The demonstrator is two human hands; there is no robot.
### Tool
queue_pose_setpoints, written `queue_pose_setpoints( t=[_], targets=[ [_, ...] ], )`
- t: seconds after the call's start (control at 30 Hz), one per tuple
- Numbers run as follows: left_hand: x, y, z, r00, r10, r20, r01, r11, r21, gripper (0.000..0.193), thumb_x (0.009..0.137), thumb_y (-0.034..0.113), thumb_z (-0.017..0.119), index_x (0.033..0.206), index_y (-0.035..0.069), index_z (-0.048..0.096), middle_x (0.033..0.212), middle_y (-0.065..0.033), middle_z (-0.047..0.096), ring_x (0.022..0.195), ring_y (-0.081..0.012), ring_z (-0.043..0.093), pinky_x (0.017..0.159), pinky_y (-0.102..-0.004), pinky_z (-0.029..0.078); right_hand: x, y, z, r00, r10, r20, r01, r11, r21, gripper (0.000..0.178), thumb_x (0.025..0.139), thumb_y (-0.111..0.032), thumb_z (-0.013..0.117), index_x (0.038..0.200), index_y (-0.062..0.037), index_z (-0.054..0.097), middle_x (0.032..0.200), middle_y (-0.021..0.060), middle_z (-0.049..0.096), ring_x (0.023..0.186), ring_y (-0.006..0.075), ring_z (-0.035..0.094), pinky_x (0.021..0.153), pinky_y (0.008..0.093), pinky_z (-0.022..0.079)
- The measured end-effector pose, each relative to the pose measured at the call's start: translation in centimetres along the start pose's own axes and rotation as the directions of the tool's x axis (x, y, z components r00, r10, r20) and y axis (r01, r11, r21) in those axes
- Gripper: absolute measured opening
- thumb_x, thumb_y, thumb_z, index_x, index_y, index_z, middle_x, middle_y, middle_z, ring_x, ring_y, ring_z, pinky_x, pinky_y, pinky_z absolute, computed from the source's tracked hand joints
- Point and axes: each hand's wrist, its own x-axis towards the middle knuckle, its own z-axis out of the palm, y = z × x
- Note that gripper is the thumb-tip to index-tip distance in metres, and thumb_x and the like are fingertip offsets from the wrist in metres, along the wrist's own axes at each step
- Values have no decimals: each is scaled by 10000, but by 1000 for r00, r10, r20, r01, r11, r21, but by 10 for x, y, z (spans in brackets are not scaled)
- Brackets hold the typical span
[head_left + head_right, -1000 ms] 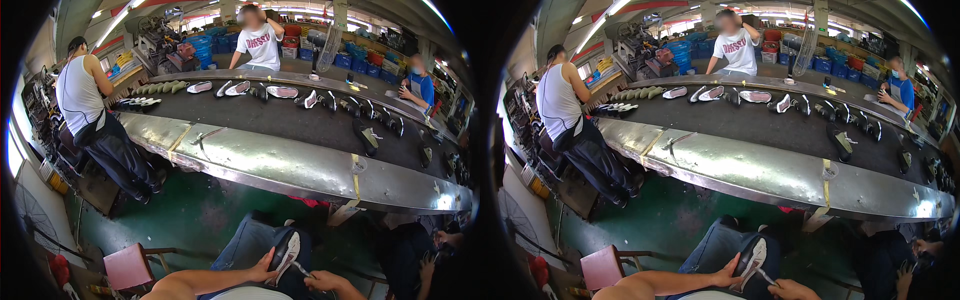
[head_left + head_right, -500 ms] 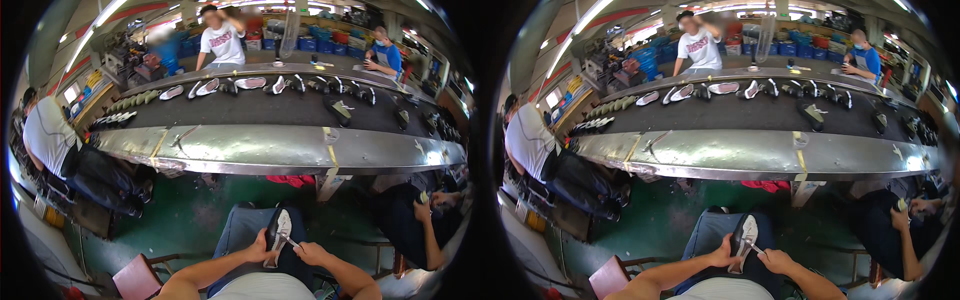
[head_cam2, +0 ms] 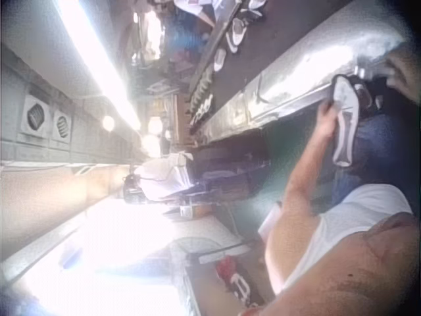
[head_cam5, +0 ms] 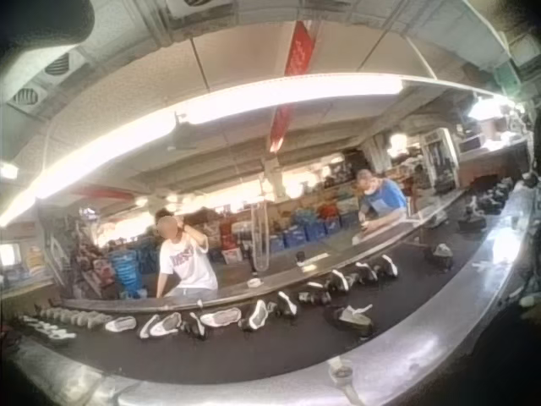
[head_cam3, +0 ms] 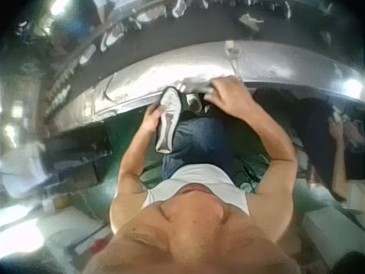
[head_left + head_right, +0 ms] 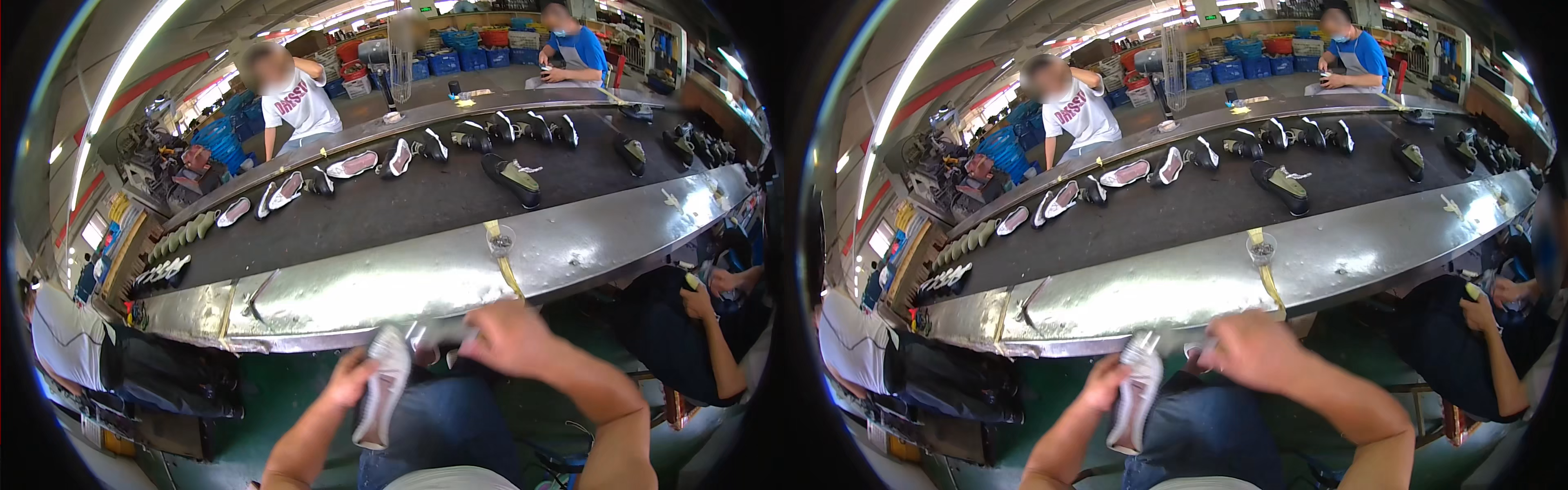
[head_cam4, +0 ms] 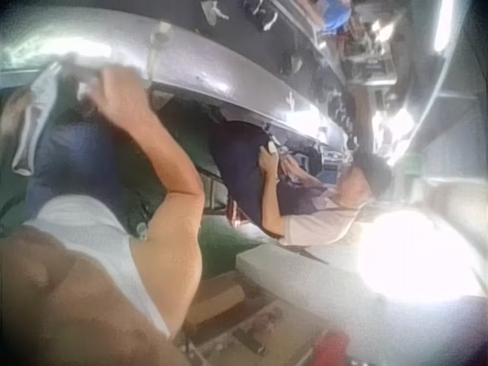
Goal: Manually assemble and trim the edges of shoe components using hand tools on an industrial production line.
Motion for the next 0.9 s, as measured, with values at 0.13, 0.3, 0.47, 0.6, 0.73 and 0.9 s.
queue_pose_setpoints(
  t=[0.13,0.3,0.47,0.6,0.73,0.9],
  targets=[
    [62,144,-35,962,254,-102,-133,759,637,599,848,298,726,1277,-72,533,1167,-208,671,1058,-287,645,933,-391,499,63,194,-6,883,254,-394,-313,945,-93,373,888,-302,691,1091,-12,573,979,178,638,908,389,612,818,493,472],
    [221,205,-59,866,475,159,-63,-213,975,583,758,351,747,1158,-16,534,1059,-221,639,1015,-398,611,903,-477,468,82,352,-3,851,193,-488,-418,811,-409,367,888,-310,691,1091,-37,552,973,148,623,894,358,610,799,466,468],
    [361,194,-112,883,430,188,86,-542,836,709,773,388,764,1312,9,503,1211,-170,609,1139,-353,574,1009,-447,420,96,353,1,831,318,-457,-477,830,-289,345,870,-288,710,1070,-50,558,998,133,614,957,334,600,846,441,454],
    [422,177,-115,969,143,202,-103,-511,853,672,852,476,686,1320,9,568,1242,-173,635,1189,-354,585,1043,-435,426,104,351,-4,850,319,-418,-451,851,-269,353,845,-282,737,1056,-55,569,1000,125,608,996,321,596,850,436,450],
    [486,206,-22,983,-26,-184,149,-485,862,688,942,633,458,1080,15,726,1115,-217,704,1110,-348,661,964,-435,501,104,354,-6,826,377,-419,-503,828,-246,344,836,-266,748,1047,-58,573,1001,110,608,997,309,598,851,422,448],
    [605,169,79,943,287,-168,0,504,864,783,916,651,504,1211,-61,643,1185,-293,653,1168,-390,621,1007,-449,464,107,346,1,800,413,-434,-542,809,-229,373,810,-240,773,1065,-54,574,984,100,605,966,298,598,847,424,448]
  ],
)
